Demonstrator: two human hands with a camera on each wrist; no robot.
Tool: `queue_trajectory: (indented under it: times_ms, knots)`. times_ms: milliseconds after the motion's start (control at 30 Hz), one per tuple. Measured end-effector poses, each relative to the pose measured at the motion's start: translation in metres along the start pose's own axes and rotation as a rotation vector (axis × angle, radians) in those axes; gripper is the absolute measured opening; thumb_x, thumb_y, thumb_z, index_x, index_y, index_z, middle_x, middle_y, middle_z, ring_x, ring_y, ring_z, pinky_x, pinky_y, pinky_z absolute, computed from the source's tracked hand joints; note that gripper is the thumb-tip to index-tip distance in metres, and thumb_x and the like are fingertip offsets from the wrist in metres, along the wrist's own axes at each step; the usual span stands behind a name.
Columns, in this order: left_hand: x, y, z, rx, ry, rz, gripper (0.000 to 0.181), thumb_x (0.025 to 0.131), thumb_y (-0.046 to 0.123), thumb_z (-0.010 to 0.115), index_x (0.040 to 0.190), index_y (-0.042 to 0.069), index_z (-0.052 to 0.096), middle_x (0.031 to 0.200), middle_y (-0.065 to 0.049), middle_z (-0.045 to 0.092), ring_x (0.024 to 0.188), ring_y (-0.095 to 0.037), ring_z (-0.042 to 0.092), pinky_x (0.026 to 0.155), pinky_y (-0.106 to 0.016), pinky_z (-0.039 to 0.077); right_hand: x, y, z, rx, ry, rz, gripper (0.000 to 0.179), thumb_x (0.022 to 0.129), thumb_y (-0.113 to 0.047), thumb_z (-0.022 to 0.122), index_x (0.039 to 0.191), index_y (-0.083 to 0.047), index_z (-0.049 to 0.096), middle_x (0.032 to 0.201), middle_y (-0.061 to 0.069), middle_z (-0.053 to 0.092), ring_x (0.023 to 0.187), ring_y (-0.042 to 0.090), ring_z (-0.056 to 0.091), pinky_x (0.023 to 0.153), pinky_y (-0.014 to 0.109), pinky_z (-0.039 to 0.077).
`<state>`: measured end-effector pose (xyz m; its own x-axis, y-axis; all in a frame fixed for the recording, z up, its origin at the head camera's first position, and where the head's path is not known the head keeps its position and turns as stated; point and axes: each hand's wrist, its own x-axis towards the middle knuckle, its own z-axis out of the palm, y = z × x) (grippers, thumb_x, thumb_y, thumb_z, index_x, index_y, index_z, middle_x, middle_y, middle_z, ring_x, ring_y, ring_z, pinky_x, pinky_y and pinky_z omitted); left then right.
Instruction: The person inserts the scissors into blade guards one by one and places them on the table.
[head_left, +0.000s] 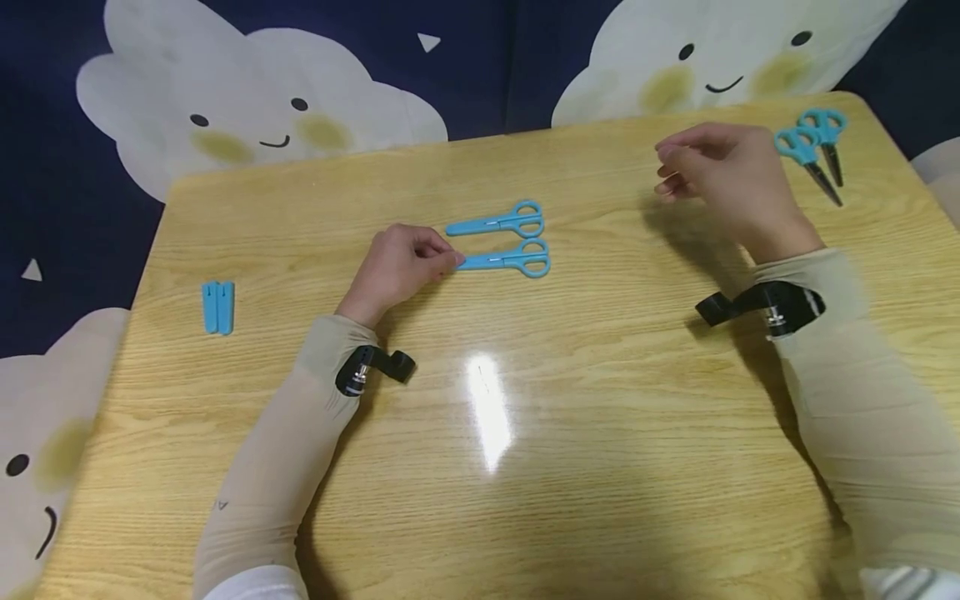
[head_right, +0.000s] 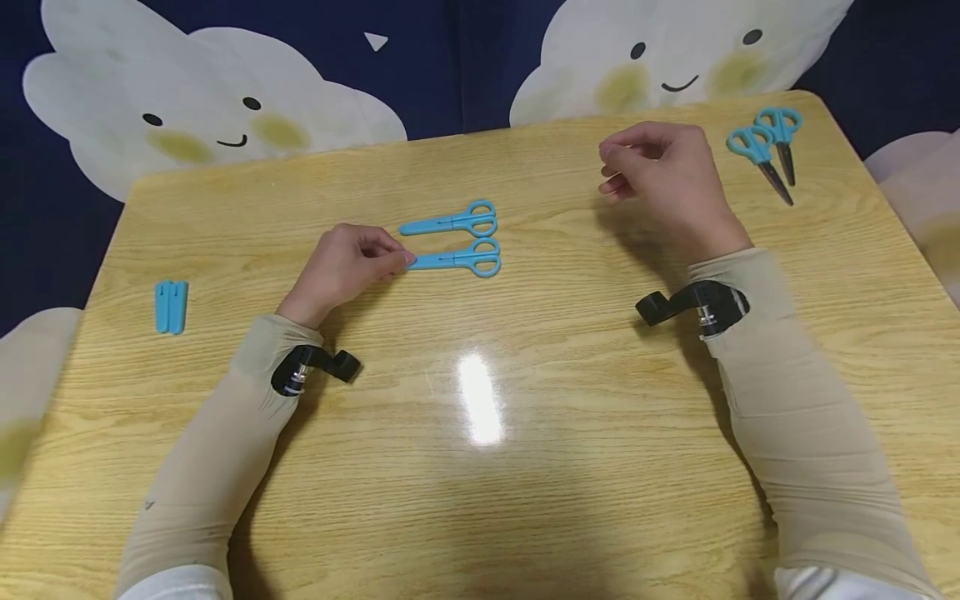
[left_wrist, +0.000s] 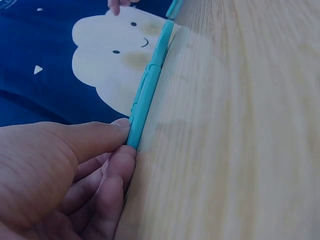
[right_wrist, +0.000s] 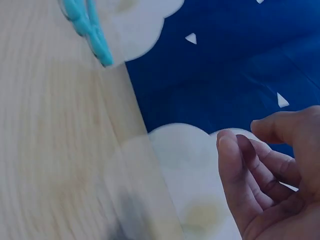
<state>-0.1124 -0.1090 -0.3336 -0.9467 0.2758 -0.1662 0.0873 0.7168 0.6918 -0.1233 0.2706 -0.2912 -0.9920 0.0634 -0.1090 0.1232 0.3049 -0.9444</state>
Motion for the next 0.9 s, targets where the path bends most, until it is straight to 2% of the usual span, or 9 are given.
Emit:
queue_trajectory:
  times_ms: [167, 267, 433, 633, 900]
  knots:
    - [0.002, -0.002, 0.001, -0.01, -0.006, -0.004, 0.016, 0.089, 0.037, 0.069, 0.089, 0.022, 0.075, 0.075, 0.0, 0.073, 0.066, -0.015, 0.065, 0.064, -0.028, 0.045, 0.002, 0.003, -0.02, 0.078, 0.036, 0.012, 0.033, 0.091, -0.028, 0.068, 0.114, -0.004, 0.068, 0.094, 0.003, 0.067, 0.074, 0.013, 0.071, 0.071, 0.019, 0.058]
    - [0.002, -0.002, 0.002, -0.014, -0.006, -0.001, 0.015, 0.089, 0.037, 0.07, 0.089, 0.022, 0.075, 0.076, 0.0, 0.073, 0.066, -0.015, 0.065, 0.062, -0.028, 0.044, 0.003, 0.004, -0.029, 0.219, 0.053, 0.014, 0.03, 0.089, -0.022, 0.071, 0.11, -0.001, 0.069, 0.094, 0.005, 0.067, 0.071, 0.015, 0.071, 0.069, 0.021, 0.059]
    - [0.003, -0.002, 0.001, -0.013, -0.002, 0.009, 0.015, 0.089, 0.036, 0.07, 0.089, 0.022, 0.075, 0.076, 0.0, 0.073, 0.066, -0.015, 0.065, 0.061, -0.028, 0.044, 0.005, 0.007, -0.038, 0.421, 0.069, -0.035, 0.022, 0.087, -0.011, 0.072, 0.102, 0.004, 0.07, 0.094, 0.009, 0.067, 0.067, 0.019, 0.07, 0.065, 0.024, 0.059]
    - [0.003, -0.002, 0.001, -0.018, -0.005, 0.007, 0.016, 0.089, 0.036, 0.07, 0.09, 0.021, 0.074, 0.076, 0.0, 0.073, 0.067, -0.014, 0.066, 0.061, -0.028, 0.045, 0.005, 0.009, -0.048, 0.453, 0.1, -0.076, 0.021, 0.085, -0.007, 0.073, 0.1, 0.007, 0.07, 0.094, 0.009, 0.067, 0.072, 0.019, 0.068, 0.066, 0.024, 0.059]
    - [0.003, 0.0, 0.0, -0.014, 0.002, 0.005, 0.015, 0.089, 0.037, 0.07, 0.089, 0.022, 0.075, 0.078, 0.001, 0.074, 0.067, -0.014, 0.067, 0.067, -0.028, 0.048, 0.003, 0.011, -0.064, 0.382, 0.194, -0.074, 0.021, 0.084, -0.01, 0.074, 0.1, 0.003, 0.072, 0.095, 0.007, 0.066, 0.073, 0.016, 0.068, 0.065, 0.02, 0.058]
